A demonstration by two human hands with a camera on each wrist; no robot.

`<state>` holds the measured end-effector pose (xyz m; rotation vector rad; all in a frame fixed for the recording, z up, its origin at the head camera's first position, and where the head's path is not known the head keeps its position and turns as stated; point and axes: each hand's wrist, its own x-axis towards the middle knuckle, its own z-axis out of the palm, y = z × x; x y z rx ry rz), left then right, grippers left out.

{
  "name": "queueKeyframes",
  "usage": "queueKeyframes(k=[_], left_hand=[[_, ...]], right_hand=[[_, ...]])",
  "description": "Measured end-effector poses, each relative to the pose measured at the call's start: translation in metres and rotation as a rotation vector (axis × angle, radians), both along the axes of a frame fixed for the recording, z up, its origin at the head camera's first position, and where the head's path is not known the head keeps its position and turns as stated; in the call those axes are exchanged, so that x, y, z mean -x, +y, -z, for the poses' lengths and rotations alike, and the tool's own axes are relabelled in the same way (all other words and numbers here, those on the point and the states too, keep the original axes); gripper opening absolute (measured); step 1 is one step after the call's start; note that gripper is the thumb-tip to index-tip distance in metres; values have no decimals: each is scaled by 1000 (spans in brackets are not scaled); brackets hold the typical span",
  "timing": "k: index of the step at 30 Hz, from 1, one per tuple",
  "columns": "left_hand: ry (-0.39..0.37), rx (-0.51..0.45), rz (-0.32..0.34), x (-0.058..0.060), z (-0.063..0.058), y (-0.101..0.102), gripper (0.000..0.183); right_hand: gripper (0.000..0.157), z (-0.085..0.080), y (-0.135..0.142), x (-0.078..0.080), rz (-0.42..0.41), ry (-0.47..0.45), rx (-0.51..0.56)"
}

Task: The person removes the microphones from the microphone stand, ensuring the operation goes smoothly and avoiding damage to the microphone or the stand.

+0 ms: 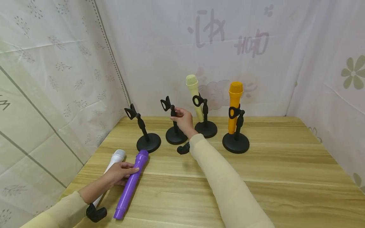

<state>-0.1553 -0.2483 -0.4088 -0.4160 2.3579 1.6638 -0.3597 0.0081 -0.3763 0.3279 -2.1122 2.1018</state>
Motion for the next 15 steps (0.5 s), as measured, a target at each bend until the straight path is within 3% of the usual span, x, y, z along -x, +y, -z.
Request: queueKeyframes(k=[15], left_hand=[[14, 41, -8, -1, 0, -4, 51]], right_hand=[[47, 3, -5, 0, -25, -11, 6]])
